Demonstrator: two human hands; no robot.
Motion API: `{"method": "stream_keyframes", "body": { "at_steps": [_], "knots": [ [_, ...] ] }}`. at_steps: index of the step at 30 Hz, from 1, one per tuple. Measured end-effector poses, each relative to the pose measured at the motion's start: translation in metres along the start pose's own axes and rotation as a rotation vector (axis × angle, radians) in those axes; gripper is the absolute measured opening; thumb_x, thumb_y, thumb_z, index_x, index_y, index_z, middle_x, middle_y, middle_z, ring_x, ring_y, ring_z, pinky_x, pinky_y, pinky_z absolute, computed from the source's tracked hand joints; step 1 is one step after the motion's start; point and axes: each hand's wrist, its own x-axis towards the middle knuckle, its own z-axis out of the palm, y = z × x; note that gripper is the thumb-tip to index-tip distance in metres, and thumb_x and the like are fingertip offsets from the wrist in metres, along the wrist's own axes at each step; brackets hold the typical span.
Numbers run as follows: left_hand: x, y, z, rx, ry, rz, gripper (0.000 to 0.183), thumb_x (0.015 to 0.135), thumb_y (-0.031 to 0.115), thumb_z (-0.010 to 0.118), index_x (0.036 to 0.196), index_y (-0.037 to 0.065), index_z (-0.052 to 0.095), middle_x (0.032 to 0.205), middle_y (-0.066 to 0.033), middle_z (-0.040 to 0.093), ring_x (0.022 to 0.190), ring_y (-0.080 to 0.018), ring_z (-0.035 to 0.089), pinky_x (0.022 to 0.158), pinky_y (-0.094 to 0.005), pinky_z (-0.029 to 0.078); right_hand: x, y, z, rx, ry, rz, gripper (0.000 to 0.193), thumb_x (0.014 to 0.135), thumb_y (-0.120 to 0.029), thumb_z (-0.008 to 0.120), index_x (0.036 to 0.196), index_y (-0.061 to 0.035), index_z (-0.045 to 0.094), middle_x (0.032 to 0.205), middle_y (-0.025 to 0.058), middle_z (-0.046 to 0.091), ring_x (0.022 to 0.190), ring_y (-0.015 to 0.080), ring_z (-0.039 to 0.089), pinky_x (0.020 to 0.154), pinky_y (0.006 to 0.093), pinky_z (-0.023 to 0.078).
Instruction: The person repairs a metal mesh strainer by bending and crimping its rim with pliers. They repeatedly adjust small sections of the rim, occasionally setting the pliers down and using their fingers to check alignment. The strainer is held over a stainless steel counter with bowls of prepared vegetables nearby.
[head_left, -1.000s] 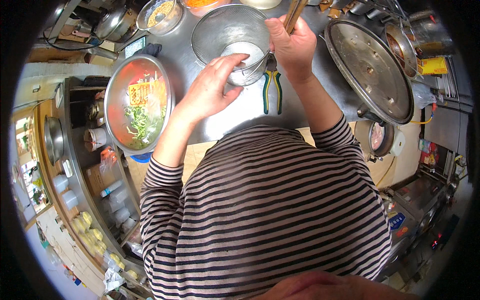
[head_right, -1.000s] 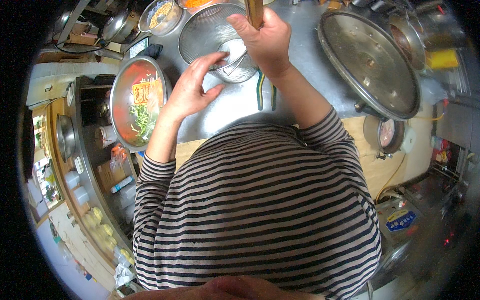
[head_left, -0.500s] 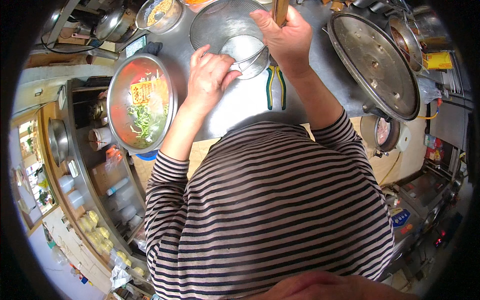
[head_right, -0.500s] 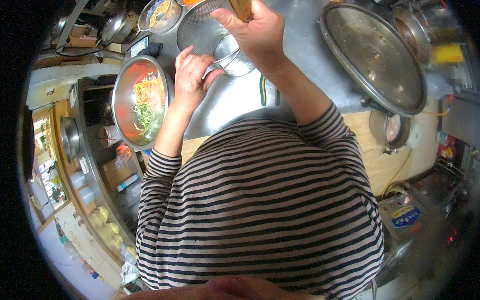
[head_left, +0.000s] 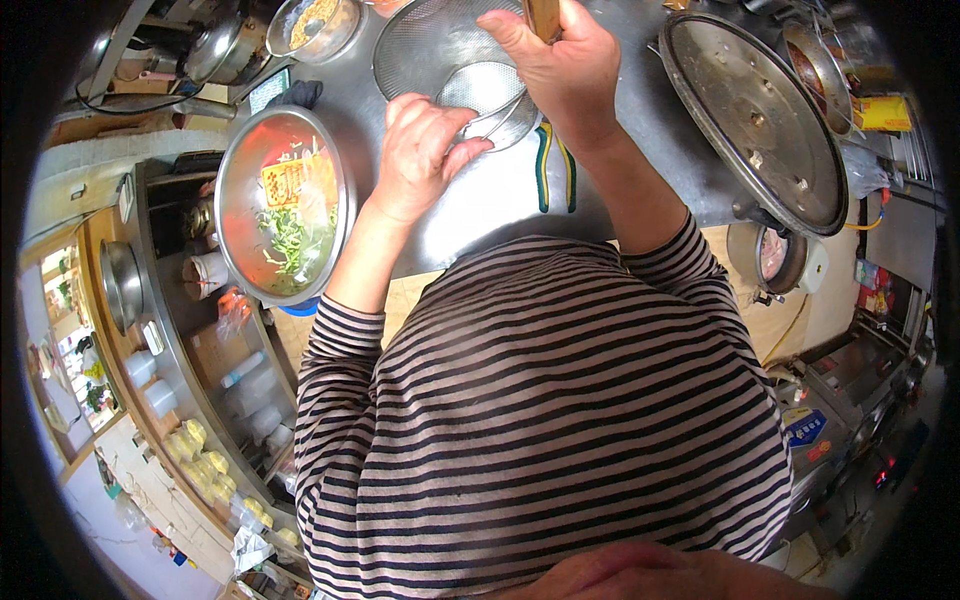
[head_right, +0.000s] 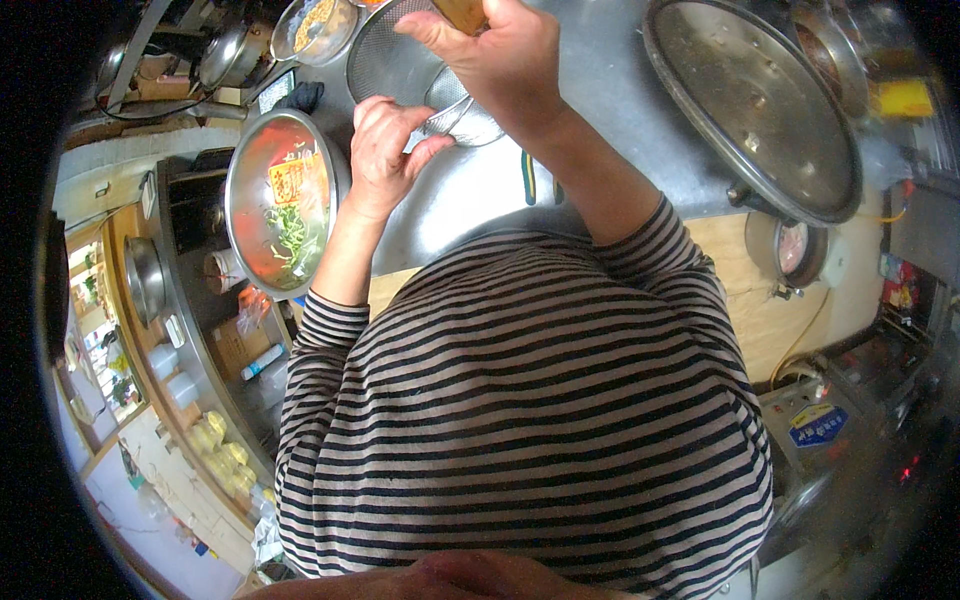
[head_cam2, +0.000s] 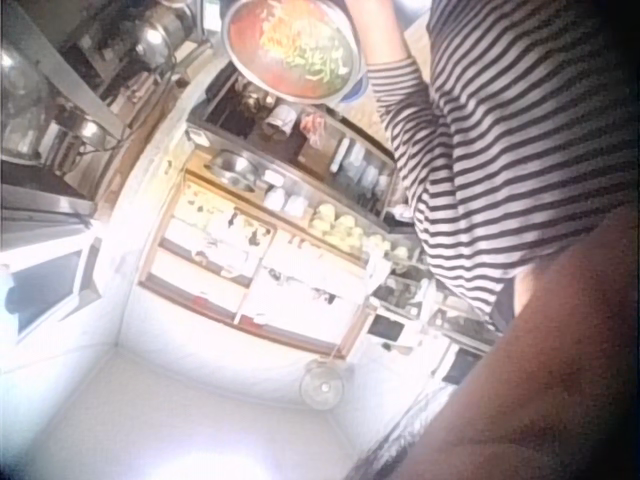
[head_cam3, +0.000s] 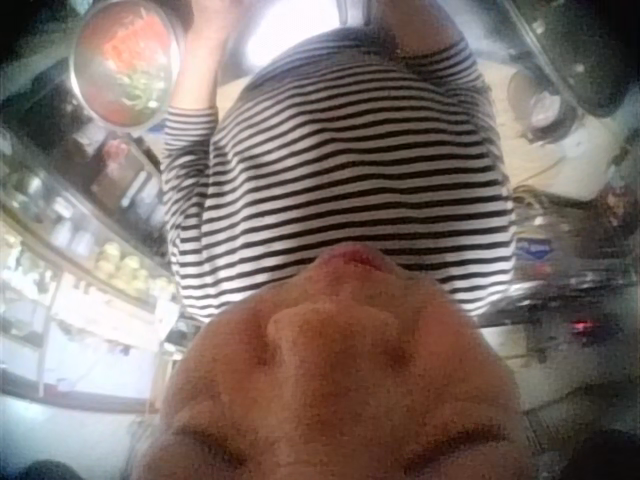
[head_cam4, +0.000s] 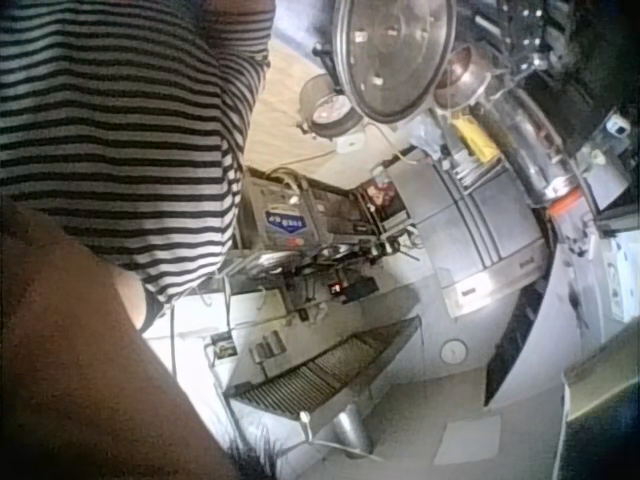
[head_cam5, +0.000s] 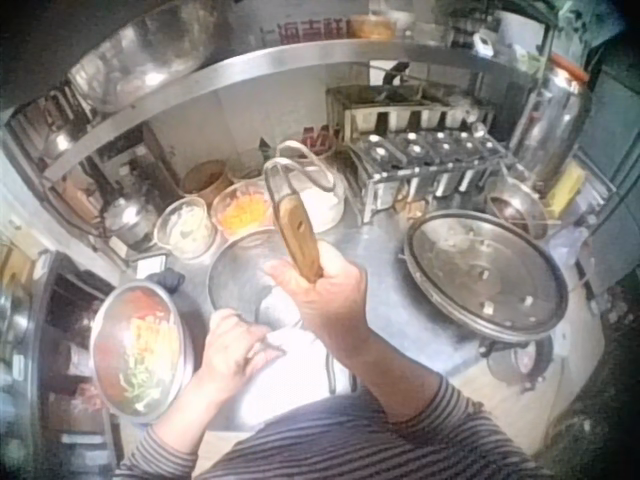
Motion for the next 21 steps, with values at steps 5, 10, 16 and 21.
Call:
{"method": "stream_keyframes", "body": {
  "at_steps": [5, 10, 16, 21],
  "knots": [
    [-0.001, -0.004, 0.004, 0.065, 0.020, 0.105, 0.038, 0.077, 0.028, 0.081, 0.100, 0.005, 0.063, 0.087, -0.0064, 0.067, 0.079, -0.0257, 0.062, 0.083, -0.0427, 0.051, 0.000, 0.005, 0.001, 0.166, -0.009, 0.031, 0.019, 0.083, -0.013, 0.081, 0.084, -0.0006, 0.065, 0.070, -0.0032, 0.061, 0.063, 0.0047, 0.051, 0.056, 0.0250, 0.046],
    [-0.003, -0.013, 0.011, 0.153, 0.071, 0.216, 0.038, 0.077, 0.029, 0.079, 0.100, 0.005, 0.061, 0.082, -0.0043, 0.061, 0.074, -0.0246, 0.056, 0.074, -0.0404, 0.047, 0.000, 0.010, -0.002, 0.212, 0.003, 0.078, 0.018, 0.086, -0.011, 0.078, 0.082, -0.0025, 0.063, 0.068, -0.0049, 0.058, 0.062, 0.0034, 0.050, 0.054, 0.0231, 0.043],
    [-0.007, -0.016, 0.021, 0.182, 0.096, 0.199, 0.027, 0.084, 0.027, 0.071, 0.096, 0.006, 0.059, 0.076, -0.0051, 0.055, 0.071, -0.0253, 0.051, 0.074, -0.0405, 0.044, 0.001, 0.019, -0.009, 0.208, 0.021, 0.034, 0.022, 0.089, -0.016, 0.076, 0.081, -0.0039, 0.059, 0.063, -0.0030, 0.056, 0.055, 0.0037, 0.051, 0.049, 0.0205, 0.040],
    [-0.008, -0.012, 0.028, 0.231, 0.141, 0.152, 0.017, 0.092, 0.023, 0.063, 0.093, 0.007, 0.058, 0.078, -0.0067, 0.057, 0.073, -0.0266, 0.052, 0.081, -0.0433, 0.044, 0.001, 0.025, -0.011, 0.263, 0.038, -0.018, 0.024, 0.091, -0.017, 0.074, 0.081, -0.0034, 0.057, 0.060, 0.0001, 0.057, 0.051, 0.0058, 0.053, 0.047, 0.0205, 0.040]
  ]
}}
